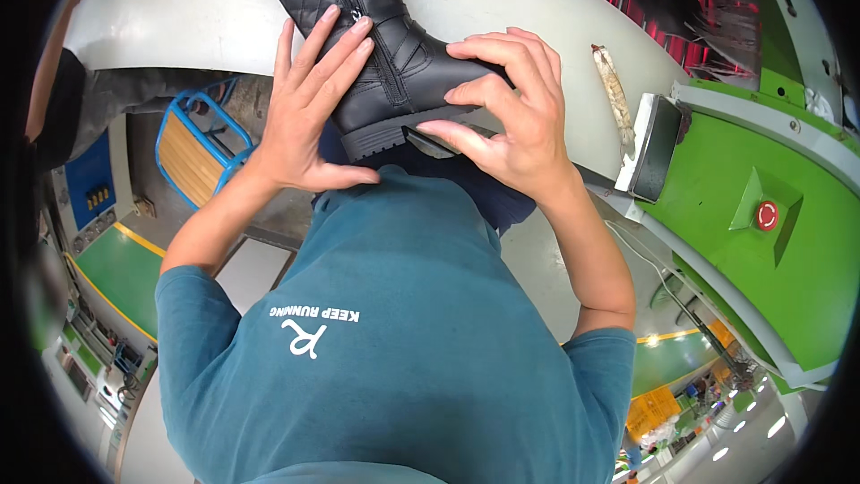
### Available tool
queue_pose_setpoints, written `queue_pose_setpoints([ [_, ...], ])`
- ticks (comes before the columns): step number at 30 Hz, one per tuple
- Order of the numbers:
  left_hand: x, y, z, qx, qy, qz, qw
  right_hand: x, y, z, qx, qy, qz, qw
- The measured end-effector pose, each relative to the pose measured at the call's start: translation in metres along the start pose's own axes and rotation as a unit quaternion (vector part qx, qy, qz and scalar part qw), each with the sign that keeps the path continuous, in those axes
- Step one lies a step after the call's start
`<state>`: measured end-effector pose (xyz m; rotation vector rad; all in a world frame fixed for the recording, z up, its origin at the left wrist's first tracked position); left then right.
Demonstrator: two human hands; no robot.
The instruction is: The person is checking the quality of shoes and placing them into the conveyor belt.
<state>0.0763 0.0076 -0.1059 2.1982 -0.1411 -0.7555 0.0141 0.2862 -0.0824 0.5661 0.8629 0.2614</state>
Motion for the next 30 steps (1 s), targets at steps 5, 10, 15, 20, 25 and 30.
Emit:
queue_pose_setpoints([
  [5, 0.010, -0.023, -0.001, 0.027, 0.019, -0.136, 0.990, -0.017, 0.003, 0.011, 0.046, -0.149, 0.066, 0.986],
  [10, -0.001, -0.018, 0.001, 0.028, 0.013, -0.125, 0.992, -0.016, 0.002, 0.004, 0.032, -0.165, 0.051, 0.984],
  [15, -0.002, -0.012, 0.002, 0.005, -0.009, -0.110, 0.994, -0.015, 0.019, -0.020, -0.070, -0.224, 0.120, 0.965],
  [20, -0.023, -0.007, -0.026, 0.103, -0.006, -0.169, 0.980, -0.060, 0.056, 0.032, -0.064, -0.168, 0.068, 0.981],
  [25, -0.037, -0.018, -0.046, 0.229, -0.041, -0.282, 0.931, -0.076, 0.043, 0.075, -0.045, 0.099, -0.007, 0.994],
  [30, 0.007, -0.034, 0.004, 0.188, 0.206, -0.245, 0.929, -0.004, 0.042, 0.033, 0.081, -0.071, 0.056, 0.993],
])
Point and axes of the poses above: each hand's wrist, its own x-axis away from the middle knuckle, its own y-axis out of the back of the hand, z = x × y, the point moved 2 cm from there along -x, towards the middle knuckle, and after that the axes turned 10 degrees about -z, right-handed, at the moved point
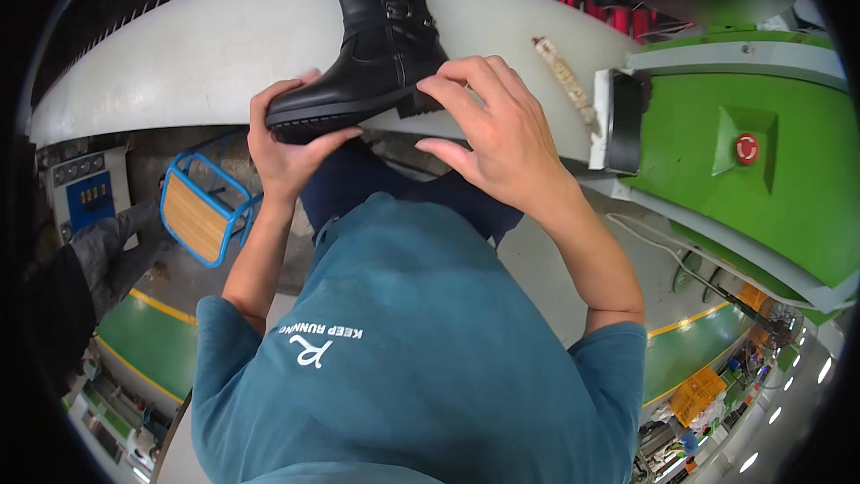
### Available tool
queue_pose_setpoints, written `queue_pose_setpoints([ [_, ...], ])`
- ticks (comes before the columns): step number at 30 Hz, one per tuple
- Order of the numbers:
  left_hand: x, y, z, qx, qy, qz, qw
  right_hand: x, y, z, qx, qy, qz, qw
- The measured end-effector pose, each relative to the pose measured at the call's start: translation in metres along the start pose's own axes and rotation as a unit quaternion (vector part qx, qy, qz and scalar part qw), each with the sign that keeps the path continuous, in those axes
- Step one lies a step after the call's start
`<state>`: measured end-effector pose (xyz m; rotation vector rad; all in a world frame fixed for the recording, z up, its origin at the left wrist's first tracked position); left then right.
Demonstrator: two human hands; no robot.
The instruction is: The person is checking the quality of shoes and placing them into the conveyor belt.
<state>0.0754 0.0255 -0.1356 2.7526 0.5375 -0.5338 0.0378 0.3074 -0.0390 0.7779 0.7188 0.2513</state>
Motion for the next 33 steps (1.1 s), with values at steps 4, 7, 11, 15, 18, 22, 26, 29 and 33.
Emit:
queue_pose_setpoints([
  [4, -0.020, 0.011, -0.015, -0.104, -0.124, 0.040, 0.986, 0.013, -0.025, -0.007, 0.028, 0.041, -0.055, 0.997],
  [7, -0.028, 0.004, -0.036, -0.134, -0.184, 0.081, 0.970, 0.007, -0.040, -0.008, 0.041, 0.052, -0.078, 0.995],
  [11, -0.036, -0.017, -0.046, -0.143, -0.199, 0.127, 0.961, 0.007, -0.057, -0.006, 0.065, 0.095, -0.105, 0.988],
  [15, -0.038, -0.018, -0.042, -0.150, -0.197, 0.136, 0.959, 0.003, -0.064, 0.000, 0.091, 0.117, -0.105, 0.983],
  [18, -0.041, -0.017, -0.041, -0.149, -0.190, 0.135, 0.961, -0.001, -0.074, 0.000, 0.086, 0.144, -0.120, 0.979],
  [22, -0.044, -0.015, -0.040, -0.142, -0.192, 0.144, 0.960, -0.005, -0.082, 0.001, 0.066, 0.153, -0.140, 0.976],
  [26, -0.042, -0.014, -0.041, -0.138, -0.182, 0.163, 0.960, -0.024, -0.074, -0.008, -0.013, 0.122, -0.067, 0.990],
  [29, -0.041, -0.013, -0.040, -0.151, -0.197, 0.164, 0.955, -0.037, -0.069, -0.014, -0.063, 0.095, 0.006, 0.993],
  [33, -0.045, -0.014, -0.036, -0.134, -0.201, 0.148, 0.959, -0.054, -0.069, -0.020, -0.137, 0.018, 0.066, 0.988],
])
Point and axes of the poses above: each hand's wrist, its own x-axis away from the middle knuckle, its own y-axis out of the back of the hand, z = x × y, the point moved 2 cm from there along -x, towards the middle knuckle, and after that the axes turned 10 degrees about -z, right-handed, at the moved point
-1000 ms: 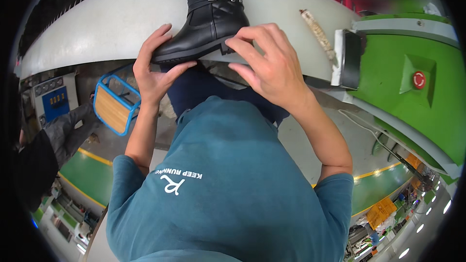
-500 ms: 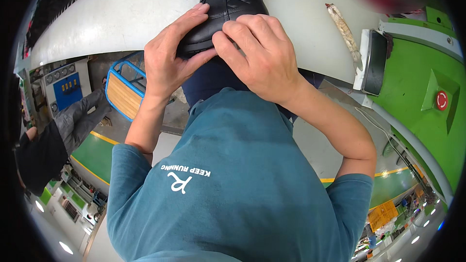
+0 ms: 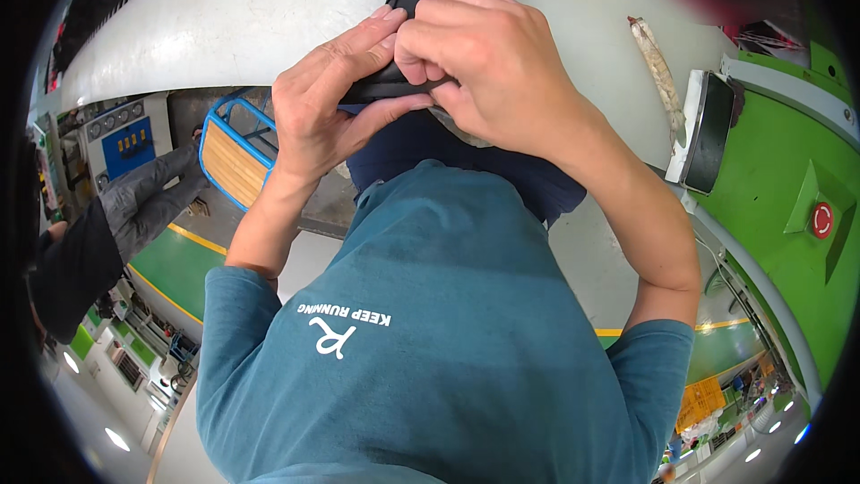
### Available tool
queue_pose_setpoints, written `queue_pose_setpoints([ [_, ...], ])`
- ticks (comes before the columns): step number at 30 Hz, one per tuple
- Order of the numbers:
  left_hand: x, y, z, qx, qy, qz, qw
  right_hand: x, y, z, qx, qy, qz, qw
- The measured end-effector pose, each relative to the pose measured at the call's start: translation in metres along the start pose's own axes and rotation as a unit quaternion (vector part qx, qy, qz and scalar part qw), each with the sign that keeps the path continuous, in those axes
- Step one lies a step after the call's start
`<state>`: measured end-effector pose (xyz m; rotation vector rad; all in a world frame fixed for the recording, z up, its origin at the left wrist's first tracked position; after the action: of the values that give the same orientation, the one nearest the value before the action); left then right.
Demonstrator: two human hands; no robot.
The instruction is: The person is checking the quality of shoes and placing them into the conveyor belt.
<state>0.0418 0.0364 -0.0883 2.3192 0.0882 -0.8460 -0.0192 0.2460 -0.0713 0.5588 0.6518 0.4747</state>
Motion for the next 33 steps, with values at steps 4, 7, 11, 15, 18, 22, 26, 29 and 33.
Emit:
queue_pose_setpoints([
  [4, 0.000, -0.004, 0.003, 0.004, -0.004, -0.043, 0.999, -0.010, 0.002, -0.004, -0.044, -0.058, 0.019, 0.997],
  [7, -0.001, -0.005, 0.002, 0.005, 0.004, -0.049, 0.999, -0.009, 0.005, -0.001, -0.072, -0.111, 0.034, 0.991],
  [11, -0.001, -0.001, -0.004, 0.012, 0.029, -0.026, 0.999, -0.002, 0.025, 0.001, 0.026, -0.013, -0.037, 0.999],
  [15, -0.003, -0.001, -0.007, 0.004, 0.021, -0.021, 1.000, 0.017, 0.030, -0.026, 0.023, 0.052, -0.092, 0.994],
  [18, -0.004, -0.003, -0.006, -0.008, 0.011, -0.023, 1.000, 0.026, 0.020, -0.039, 0.004, 0.057, -0.121, 0.991],
  [22, -0.002, -0.005, -0.006, -0.014, 0.008, -0.038, 0.999, 0.031, 0.013, -0.043, -0.013, 0.045, -0.148, 0.988],
  [26, -0.002, -0.004, -0.016, -0.057, -0.039, -0.055, 0.996, 0.044, 0.015, -0.034, -0.074, -0.032, -0.207, 0.975],
  [29, 0.009, -0.005, -0.017, -0.032, -0.075, -0.085, 0.993, 0.058, -0.003, -0.041, -0.282, -0.157, -0.317, 0.892],
  [33, 0.025, 0.002, -0.011, 0.009, -0.095, -0.078, 0.992, 0.042, -0.023, -0.013, -0.467, -0.334, -0.244, 0.782],
])
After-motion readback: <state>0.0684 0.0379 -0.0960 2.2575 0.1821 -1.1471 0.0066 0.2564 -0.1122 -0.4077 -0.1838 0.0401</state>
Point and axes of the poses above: each hand's wrist, its own x-axis away from the middle knuckle, its own y-axis out of the back of the hand, z = x × y, the point moved 2 cm from there along -x, towards the middle knuckle, and after that the axes turned 10 degrees about -z, right-handed, at the moved point
